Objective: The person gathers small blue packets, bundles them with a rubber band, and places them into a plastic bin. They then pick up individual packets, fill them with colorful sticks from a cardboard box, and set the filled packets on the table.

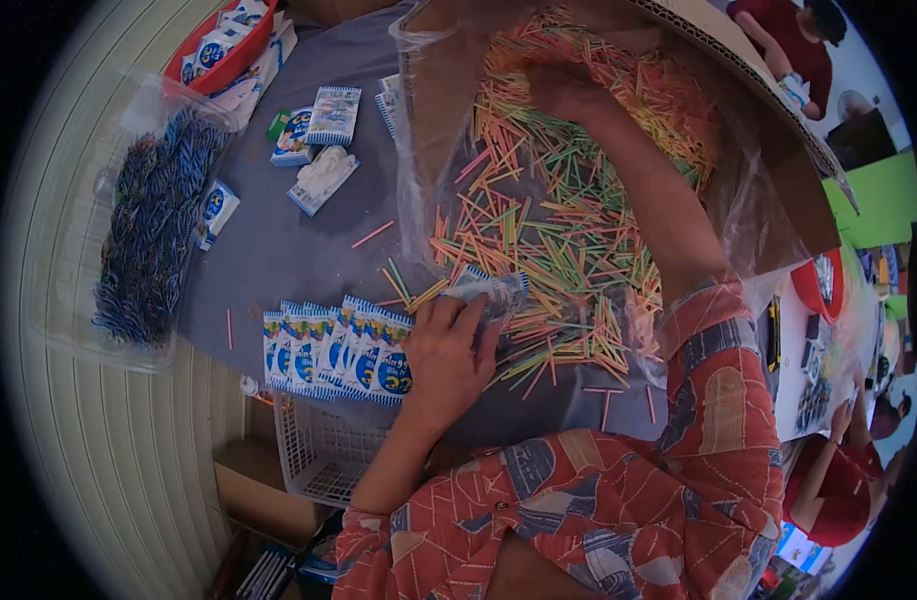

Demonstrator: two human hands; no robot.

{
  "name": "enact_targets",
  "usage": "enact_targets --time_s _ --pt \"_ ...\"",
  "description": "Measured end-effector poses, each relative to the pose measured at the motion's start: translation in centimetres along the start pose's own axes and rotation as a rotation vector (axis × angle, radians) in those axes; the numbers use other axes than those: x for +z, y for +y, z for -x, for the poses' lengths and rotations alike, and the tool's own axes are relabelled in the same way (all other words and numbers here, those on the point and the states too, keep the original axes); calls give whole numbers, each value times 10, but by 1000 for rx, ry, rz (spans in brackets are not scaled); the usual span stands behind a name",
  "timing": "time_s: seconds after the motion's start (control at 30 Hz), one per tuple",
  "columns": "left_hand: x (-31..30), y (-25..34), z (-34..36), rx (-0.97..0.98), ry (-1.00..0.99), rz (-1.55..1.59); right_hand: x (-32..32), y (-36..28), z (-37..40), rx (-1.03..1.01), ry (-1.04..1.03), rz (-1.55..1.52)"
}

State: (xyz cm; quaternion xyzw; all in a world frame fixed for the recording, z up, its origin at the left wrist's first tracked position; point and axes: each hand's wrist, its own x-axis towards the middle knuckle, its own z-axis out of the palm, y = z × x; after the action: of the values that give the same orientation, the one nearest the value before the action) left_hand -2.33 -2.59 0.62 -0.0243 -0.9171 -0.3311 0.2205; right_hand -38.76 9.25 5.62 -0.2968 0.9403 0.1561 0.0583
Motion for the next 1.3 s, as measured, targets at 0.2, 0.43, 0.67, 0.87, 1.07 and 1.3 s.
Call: enact_targets --time_s 0.2,0.43,0.67,0.87,1.07,1.3 --pt "7 -4 0 106 42 -62 17 49 2 18 797 -669" --pt "4 -3 10 57 -62 14 43 24 48 -21 802 -2097" --pt "1 -3 6 -60 -115 121 52 28 51 -94 628 -1800" --pt "0 -7 6 93 60 73 24 14 115 -255 569 -2132" --pt "4 -7 13 40 17 27 37 -41 186 -450 363 -2525" --pt "0 0 0 -75 63 588 22 -112 240 -517 351 -2533"
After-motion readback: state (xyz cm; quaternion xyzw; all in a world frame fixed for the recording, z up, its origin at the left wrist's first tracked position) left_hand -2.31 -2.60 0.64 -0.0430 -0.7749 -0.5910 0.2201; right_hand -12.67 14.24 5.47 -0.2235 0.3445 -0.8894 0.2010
